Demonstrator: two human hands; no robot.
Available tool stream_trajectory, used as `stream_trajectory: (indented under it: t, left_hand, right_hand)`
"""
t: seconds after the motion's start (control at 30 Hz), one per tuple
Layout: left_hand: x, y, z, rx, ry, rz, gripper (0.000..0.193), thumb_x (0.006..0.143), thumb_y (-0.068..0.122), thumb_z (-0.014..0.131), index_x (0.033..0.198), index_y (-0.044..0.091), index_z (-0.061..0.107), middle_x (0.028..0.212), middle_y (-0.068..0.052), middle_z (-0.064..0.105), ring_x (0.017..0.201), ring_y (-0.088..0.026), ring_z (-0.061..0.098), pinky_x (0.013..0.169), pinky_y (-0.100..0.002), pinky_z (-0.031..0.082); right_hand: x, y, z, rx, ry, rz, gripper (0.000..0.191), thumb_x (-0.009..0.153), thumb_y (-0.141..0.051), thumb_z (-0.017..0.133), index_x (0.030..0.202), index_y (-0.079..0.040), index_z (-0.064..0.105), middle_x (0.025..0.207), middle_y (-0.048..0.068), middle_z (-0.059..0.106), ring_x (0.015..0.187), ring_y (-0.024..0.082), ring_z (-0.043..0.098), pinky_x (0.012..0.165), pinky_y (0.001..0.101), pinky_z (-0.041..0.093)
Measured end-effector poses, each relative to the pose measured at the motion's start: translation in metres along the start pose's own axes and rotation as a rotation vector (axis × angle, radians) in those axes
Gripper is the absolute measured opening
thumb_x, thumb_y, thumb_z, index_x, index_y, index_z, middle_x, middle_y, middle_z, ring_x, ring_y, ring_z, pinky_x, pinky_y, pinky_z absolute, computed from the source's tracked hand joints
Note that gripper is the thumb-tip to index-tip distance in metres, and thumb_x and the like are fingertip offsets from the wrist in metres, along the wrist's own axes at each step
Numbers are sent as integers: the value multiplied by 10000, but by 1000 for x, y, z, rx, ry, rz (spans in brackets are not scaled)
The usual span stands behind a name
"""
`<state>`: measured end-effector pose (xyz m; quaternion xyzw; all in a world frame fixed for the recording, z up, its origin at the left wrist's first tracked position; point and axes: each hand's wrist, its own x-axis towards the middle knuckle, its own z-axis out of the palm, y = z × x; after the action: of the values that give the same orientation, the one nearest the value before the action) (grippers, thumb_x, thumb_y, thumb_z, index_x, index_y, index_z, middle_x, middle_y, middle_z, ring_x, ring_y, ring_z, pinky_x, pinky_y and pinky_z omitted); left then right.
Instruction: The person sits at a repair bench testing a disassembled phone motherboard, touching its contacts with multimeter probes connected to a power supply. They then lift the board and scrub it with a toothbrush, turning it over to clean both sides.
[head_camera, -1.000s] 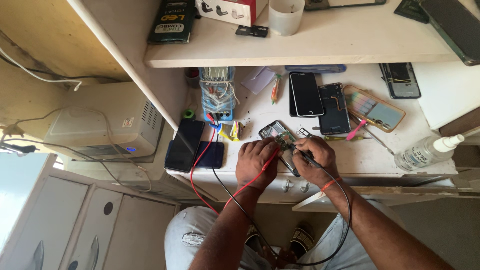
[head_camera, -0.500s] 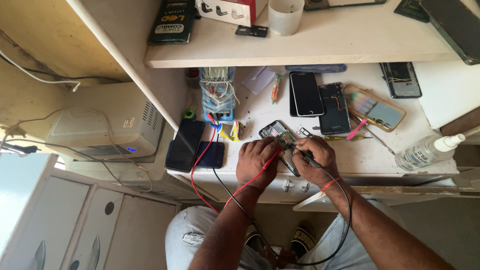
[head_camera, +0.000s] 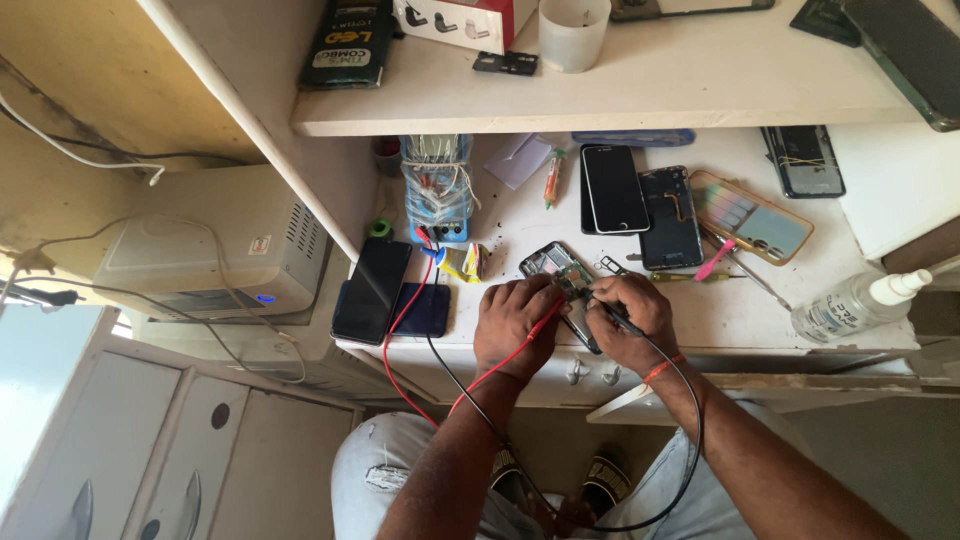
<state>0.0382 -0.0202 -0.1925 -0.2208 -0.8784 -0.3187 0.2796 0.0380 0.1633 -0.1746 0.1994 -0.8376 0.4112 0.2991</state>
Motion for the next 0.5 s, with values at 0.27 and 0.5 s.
stream_trajectory:
  t: [0.27,0.5]
  left_hand:
    - [0,1,-2,-13,9,-1,249,907,279,727,1133,177,698,1211,-12,697,1089,-274,647,987,-445,460]
    - [1,0,-1,-11,24,1,261,907,282,730,1147,189,692,1220,-19,700,1096,-273,650,994,-451,461]
  right_hand:
    - [0,-2,-1,-11,7,-15,171,773,18,714,896,-30,606,948,123,730,825,268,718,724,357,590]
    - [2,-2,0,-18,0,-16,181,769,16,715,887,-34,587,947,123,724,837,276,714,733,367,588]
